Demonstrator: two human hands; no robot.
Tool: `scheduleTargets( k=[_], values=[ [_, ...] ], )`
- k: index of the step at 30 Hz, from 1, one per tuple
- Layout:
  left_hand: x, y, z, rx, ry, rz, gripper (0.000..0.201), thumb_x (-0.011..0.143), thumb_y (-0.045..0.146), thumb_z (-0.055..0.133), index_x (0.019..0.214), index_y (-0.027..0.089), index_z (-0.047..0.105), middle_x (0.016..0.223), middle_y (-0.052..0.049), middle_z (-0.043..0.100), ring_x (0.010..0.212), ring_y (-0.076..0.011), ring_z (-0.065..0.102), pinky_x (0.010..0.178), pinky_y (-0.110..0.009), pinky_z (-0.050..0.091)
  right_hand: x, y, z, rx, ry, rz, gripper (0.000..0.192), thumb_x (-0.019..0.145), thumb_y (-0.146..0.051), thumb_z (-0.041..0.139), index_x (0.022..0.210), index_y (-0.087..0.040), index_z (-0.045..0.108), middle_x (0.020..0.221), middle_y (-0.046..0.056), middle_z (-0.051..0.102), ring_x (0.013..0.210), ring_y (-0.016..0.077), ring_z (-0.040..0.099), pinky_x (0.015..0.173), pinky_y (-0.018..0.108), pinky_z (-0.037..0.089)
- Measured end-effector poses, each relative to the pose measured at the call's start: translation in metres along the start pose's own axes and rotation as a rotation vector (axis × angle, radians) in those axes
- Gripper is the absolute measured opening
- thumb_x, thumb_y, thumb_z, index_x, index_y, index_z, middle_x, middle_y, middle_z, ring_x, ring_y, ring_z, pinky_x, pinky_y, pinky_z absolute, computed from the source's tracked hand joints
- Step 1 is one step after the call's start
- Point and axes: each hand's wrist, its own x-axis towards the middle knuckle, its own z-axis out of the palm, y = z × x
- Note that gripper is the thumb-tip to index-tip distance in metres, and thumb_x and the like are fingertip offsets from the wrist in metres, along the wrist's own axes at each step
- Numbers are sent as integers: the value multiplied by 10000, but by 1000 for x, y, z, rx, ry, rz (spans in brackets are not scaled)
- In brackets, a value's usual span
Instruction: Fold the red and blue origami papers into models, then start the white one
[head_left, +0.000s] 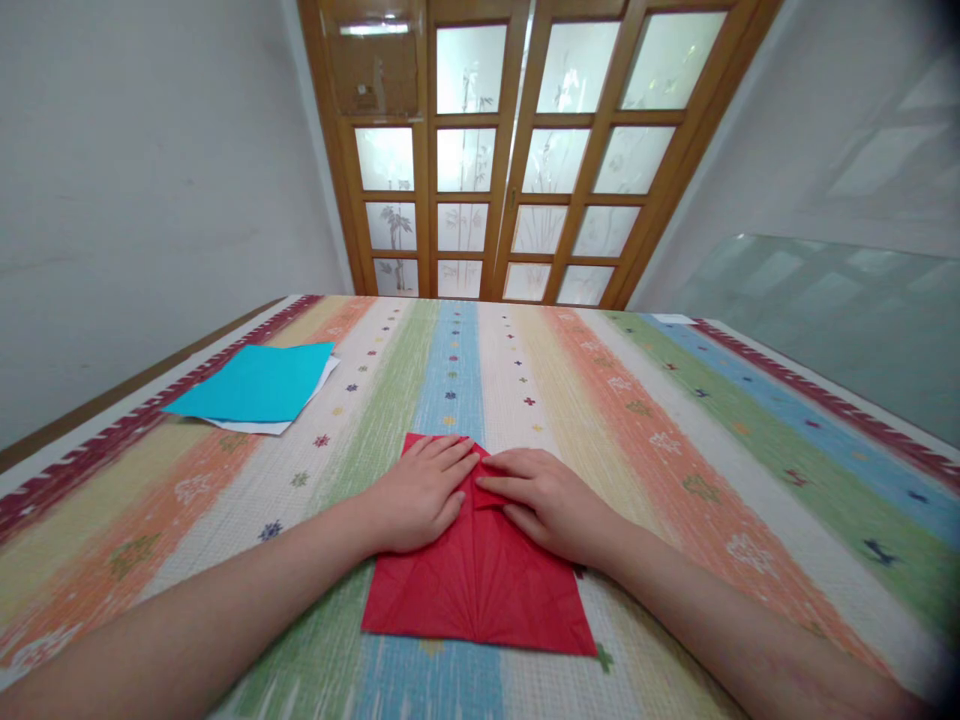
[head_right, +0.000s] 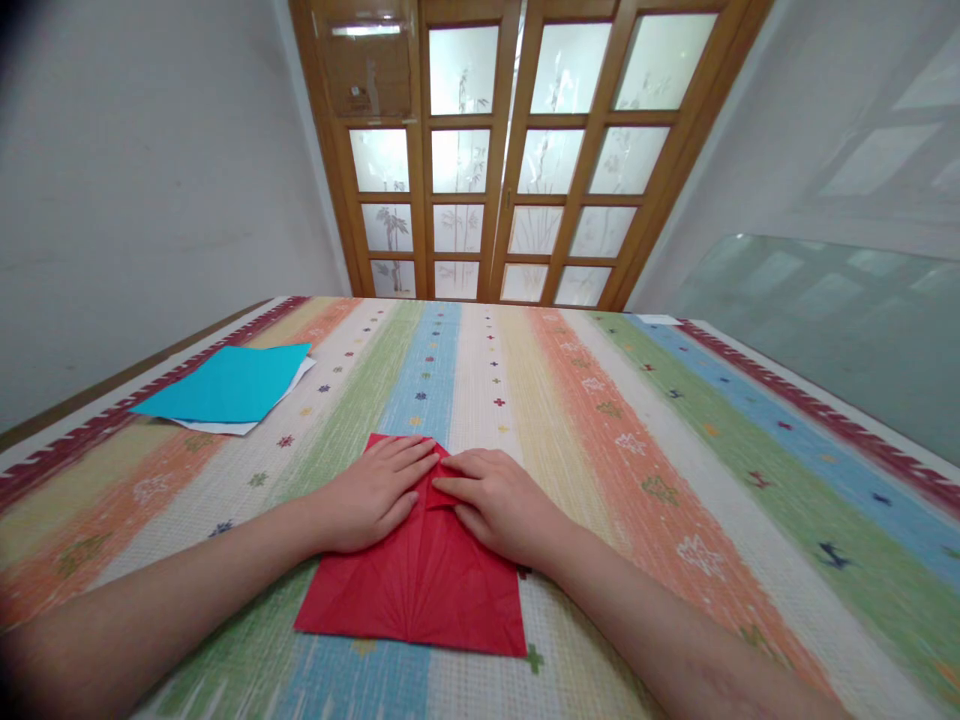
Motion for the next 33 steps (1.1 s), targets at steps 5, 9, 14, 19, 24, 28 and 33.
scheduleTargets(
  k=[5, 9, 14, 19, 24, 28, 33],
  values=[
    [0, 2, -1, 16, -28, -5, 521, 1018, 352, 358, 1502, 164, 398, 1577, -109, 363, 1476, -273, 284, 1215, -482, 212, 0, -3, -1, -22, -35, -3, 313, 974, -242, 533, 1258, -219, 663, 1283, 107, 656, 1174, 269, 592, 1006, 464, 465],
    [1, 2, -1, 21, -32, -16, 545, 1019, 384, 358, 1510, 148, 380, 1577, -117, 360, 1475, -277, 286, 1213, -481, 214, 0, -6, -5, -15, -60, -7, 313, 974, -280, 545, 1257, -218, 663, 1272, 105, 660, 1175, 273, 587, 1014, 466, 456],
    [0, -1, 0, 34, -35, 1, 569, 1010, 421, 378, 1517, 165, 360, 1583, -108, 351, 1476, -276, 281, 1211, -473, 207, 0, -5, -6, 14, -55, 0, 273, 966, -276, 563, 1193, -206, 695, 1202, 97, 688, 1116, 255, 603, 988, 441, 462],
    [0, -2, 1, 49, -23, 25, 553, 1014, 417, 367, 1514, 182, 364, 1582, -106, 354, 1472, -277, 287, 1208, -480, 198, 0, -4, -3, 17, -79, -13, 253, 970, -272, 562, 1158, -215, 721, 1193, 86, 695, 1136, 259, 593, 1004, 446, 447],
    [1, -2, 2, 57, -23, 26, 551, 1017, 414, 358, 1512, 170, 365, 1579, -113, 358, 1472, -280, 285, 1201, -480, 208, 1, -4, -1, 21, -71, -8, 261, 968, -260, 563, 1171, -234, 725, 1230, 84, 682, 1183, 264, 574, 1026, 456, 436],
    [1, -1, 1, 65, -34, 27, 547, 1020, 412, 348, 1514, 179, 362, 1581, -104, 358, 1473, -275, 284, 1203, -475, 208, 1, -4, -1, 47, -53, 2, 258, 953, -240, 581, 1164, -244, 730, 1218, 84, 689, 1194, 265, 576, 1029, 459, 438],
    [1, -2, 1, 68, -35, 26, 557, 1013, 414, 368, 1517, 177, 362, 1577, -107, 364, 1470, -275, 291, 1207, -457, 198, -1, 0, -3, 117, 11, 0, 213, 921, -242, 621, 1093, -219, 745, 1162, 92, 708, 1136, 253, 613, 995, 440, 461]
  ],
)
